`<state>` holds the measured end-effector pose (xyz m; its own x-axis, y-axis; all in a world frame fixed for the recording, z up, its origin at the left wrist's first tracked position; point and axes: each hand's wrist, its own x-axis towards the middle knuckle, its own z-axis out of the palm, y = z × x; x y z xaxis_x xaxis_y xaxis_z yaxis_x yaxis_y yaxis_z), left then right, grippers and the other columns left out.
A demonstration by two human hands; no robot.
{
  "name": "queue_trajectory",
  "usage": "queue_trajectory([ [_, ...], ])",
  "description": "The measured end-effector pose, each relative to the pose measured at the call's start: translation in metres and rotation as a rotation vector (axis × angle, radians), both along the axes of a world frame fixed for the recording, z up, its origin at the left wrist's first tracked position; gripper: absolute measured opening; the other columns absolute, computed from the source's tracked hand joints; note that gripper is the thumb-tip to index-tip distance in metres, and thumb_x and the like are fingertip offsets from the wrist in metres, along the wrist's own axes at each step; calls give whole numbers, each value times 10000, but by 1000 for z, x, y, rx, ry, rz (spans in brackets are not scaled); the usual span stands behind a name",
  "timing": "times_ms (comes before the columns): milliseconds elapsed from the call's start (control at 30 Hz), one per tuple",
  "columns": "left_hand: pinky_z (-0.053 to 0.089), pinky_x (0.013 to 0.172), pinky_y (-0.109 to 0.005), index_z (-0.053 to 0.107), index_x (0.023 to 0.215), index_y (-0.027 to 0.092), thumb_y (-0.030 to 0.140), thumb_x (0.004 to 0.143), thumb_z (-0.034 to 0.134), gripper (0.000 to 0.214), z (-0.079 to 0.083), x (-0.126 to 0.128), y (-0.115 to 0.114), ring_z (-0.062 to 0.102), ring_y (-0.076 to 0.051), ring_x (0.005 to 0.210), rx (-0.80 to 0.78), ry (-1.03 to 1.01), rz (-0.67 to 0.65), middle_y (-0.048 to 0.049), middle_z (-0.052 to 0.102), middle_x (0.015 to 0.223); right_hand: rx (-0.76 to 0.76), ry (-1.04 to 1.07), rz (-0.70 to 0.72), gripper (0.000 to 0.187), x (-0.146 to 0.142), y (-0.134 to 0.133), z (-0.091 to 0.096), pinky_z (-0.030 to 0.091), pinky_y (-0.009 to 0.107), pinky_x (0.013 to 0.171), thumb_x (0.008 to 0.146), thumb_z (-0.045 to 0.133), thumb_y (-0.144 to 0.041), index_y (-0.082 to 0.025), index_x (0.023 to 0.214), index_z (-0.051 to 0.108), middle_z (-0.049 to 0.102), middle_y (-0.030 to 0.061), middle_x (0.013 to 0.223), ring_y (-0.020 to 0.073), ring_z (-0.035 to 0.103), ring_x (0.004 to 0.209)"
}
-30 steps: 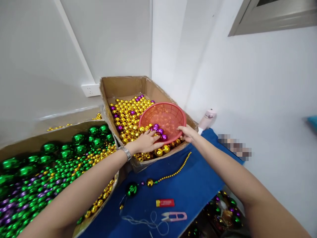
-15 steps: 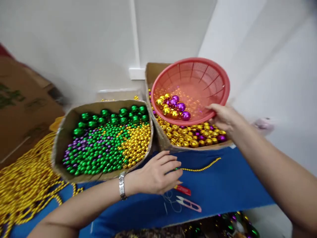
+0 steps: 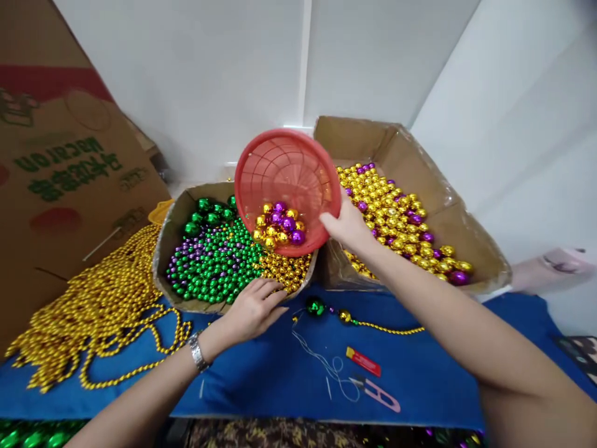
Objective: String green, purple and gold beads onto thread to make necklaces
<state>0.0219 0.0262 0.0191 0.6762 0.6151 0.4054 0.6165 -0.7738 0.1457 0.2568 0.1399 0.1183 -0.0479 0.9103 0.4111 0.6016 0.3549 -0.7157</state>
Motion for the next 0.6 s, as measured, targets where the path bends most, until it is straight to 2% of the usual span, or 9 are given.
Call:
queue_trajectory([
  [133,514,894,-435,609,1154,169,338,932,512,296,-12,-14,1,586,-255,1053,-51,52,64,-129,631,1114,45,-173,46,838,-32,-13,-8,510,507,940,756,501,-153,-250,1526,183,592,102,1265,284,618,1051],
  [300,514,895,-420,605,1176,162,362,948,479,329,-22,-25,5,580,-253,1067,-102,59,95,-129,629,1122,185,-301,92,857,-50,-22,-17,524,530,923,778,518,-143,-255,1539,140,465,138,1387,317,556,1145],
  [400,515,886,-422,617,1164,163,371,946,479,331,-25,-30,7,587,-254,1053,-116,66,108,-133,630,1125,273,-364,87,837,-46,-21,-17,543,507,909,792,512,-142,-255,1536,145,404,129,1439,320,513,1199],
  [500,513,889,-423,622,1162,165,369,946,479,330,-26,-34,7,590,-252,1045,-112,74,101,-133,633,1134,325,-364,43,784,-32,-21,-7,533,488,930,803,499,-161,-248,1520,193,394,109,1450,312,470,1248],
  [567,513,889,-416,627,1157,168,364,946,482,322,-27,-35,7,597,-243,1036,-101,71,89,-130,640,1129,306,-284,-4,755,-15,-23,5,511,491,952,802,502,-181,-253,1503,231,417,94,1435,307,456,1266],
  [600,516,884,-410,631,1149,168,362,946,485,317,-27,-35,7,604,-238,1028,-93,66,88,-127,646,1119,249,-217,-25,748,-3,-26,11,496,495,965,798,511,-192,-259,1494,246,430,88,1427,303,450,1274],
])
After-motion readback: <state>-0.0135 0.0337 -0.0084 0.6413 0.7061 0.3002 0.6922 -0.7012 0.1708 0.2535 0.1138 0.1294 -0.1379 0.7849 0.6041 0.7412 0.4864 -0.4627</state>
